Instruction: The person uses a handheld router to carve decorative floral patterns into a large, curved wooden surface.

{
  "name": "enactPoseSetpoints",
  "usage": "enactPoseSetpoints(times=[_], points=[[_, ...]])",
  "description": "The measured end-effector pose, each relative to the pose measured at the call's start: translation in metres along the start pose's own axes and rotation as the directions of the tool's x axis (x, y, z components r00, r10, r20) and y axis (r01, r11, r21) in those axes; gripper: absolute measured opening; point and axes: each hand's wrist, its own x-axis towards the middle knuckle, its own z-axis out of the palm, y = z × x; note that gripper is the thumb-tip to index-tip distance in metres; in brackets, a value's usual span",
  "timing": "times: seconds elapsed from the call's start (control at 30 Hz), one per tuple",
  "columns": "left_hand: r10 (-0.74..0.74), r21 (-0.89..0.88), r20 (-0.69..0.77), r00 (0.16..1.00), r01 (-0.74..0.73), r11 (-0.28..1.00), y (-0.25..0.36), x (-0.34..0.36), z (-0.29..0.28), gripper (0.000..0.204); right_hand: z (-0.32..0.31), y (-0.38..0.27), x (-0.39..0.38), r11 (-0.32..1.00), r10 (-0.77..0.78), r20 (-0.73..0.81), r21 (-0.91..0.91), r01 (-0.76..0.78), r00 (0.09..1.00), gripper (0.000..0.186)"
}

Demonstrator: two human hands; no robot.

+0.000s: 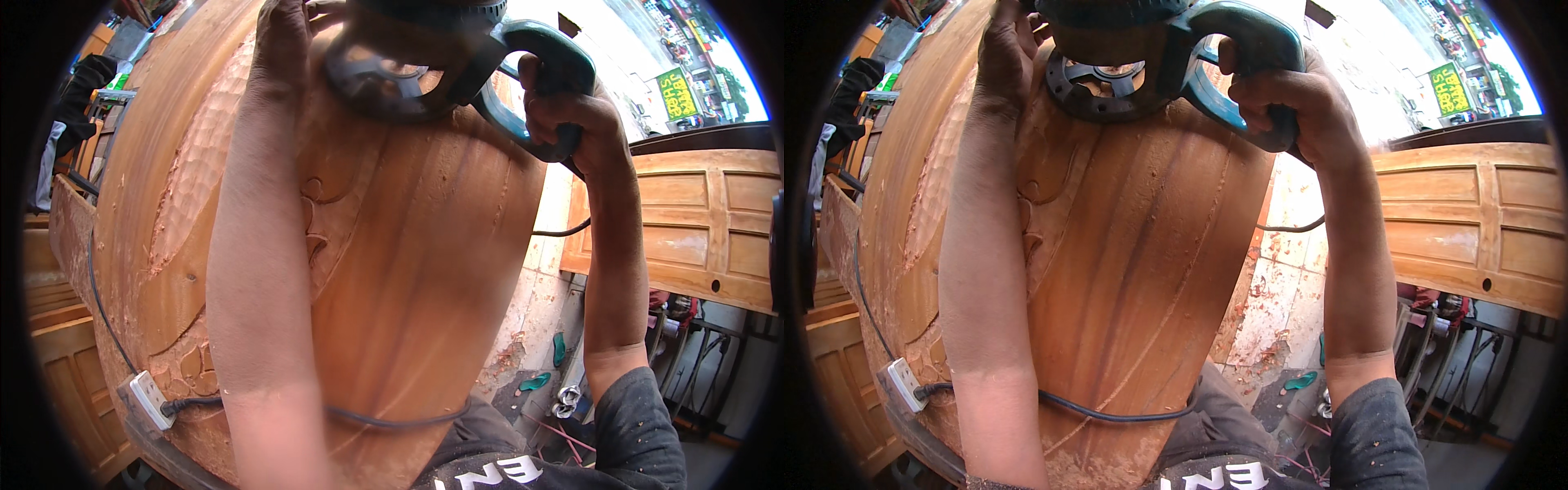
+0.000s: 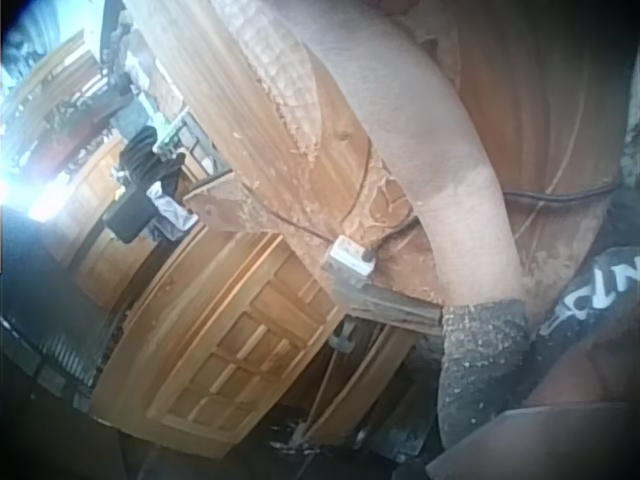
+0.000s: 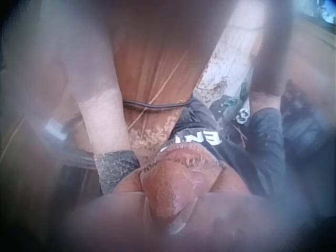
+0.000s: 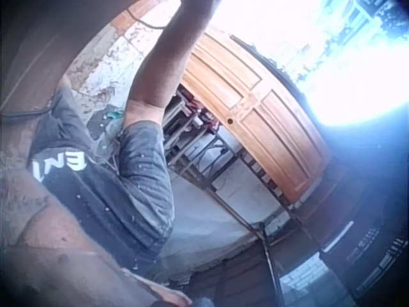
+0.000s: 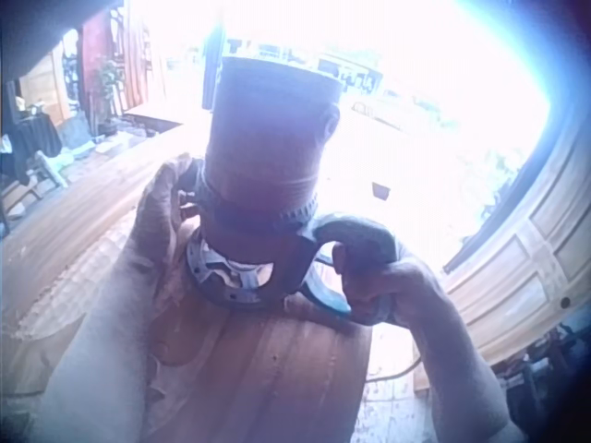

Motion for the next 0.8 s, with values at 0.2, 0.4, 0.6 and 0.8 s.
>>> enactPoseSetpoints(times=[0.2,0.4,0.6,0.8], points=[[-0.017,0.1,0.037,0.999,0.013,0.995,0.0,0.001,-0.016,0.064,0.001,0.0,0.0,1.0,-0.005,0.004,0.011,0.005,1.0,0.028],[0.032,0.06,0.091,0.995,-0.037,0.998,-0.006,0.007,-0.024,0.064,0.004,-0.003,-0.002,1.0,-0.012,-0.015,-0.023,0.011,1.0,0.028],[0.029,0.083,0.079,0.996,-0.036,0.996,0.004,0.0,-0.014,0.062,0.003,-0.002,-0.004,0.999,0.003,-0.014,-0.037,-0.004,1.0,0.028],[0.039,0.107,0.09,0.995,-0.049,0.993,-0.001,0.004,-0.023,0.058,0.005,-0.002,-0.006,1.0,0.005,0.004,-0.013,-0.005,1.0,0.028]])
